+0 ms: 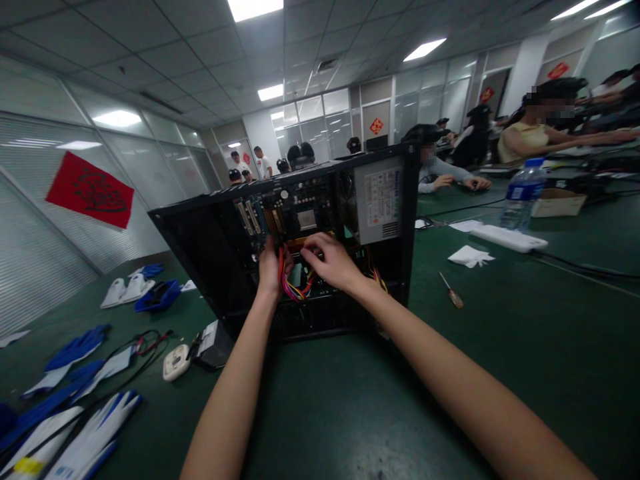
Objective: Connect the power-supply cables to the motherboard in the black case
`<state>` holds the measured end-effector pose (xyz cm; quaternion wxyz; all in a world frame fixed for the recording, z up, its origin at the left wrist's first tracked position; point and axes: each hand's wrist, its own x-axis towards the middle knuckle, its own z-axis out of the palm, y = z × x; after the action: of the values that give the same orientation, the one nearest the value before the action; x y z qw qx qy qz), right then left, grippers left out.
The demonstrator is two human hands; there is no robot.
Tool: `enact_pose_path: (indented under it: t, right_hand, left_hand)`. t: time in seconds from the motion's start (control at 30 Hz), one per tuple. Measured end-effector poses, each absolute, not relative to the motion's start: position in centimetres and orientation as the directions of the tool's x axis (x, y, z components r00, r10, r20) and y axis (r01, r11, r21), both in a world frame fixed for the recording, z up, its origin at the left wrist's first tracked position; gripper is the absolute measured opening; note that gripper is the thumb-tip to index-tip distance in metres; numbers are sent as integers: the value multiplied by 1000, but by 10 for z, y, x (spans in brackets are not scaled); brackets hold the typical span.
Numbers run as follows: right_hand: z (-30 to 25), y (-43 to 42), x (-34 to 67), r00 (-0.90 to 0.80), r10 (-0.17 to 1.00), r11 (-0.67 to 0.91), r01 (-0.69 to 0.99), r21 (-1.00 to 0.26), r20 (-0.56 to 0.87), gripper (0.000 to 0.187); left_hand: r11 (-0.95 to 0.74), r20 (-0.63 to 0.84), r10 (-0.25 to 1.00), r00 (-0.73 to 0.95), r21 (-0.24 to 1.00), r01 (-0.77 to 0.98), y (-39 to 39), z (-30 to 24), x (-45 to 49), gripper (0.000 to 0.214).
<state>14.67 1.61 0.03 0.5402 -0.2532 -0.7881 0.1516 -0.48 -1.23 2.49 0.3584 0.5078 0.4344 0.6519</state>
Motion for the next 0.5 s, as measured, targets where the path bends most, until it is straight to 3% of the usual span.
enact_pose_path:
  t: [0.1,0.23,0.5]
  right_hand:
    - [3,11,146,-346,587,806,340,-485,732,25]
    - [4,1,140,-376,526,849,287,-444,763,27]
    - [13,-7,124,-282,654,738,31,-675,702,28]
  left_hand:
    - [-415,425,844,-328,904,103,-12,22,-4,59]
    - [-518,576,718,-391,817,253,-10,16,-3,58]
    - [-562,643,696,-318,765,314,-10,10,-2,50]
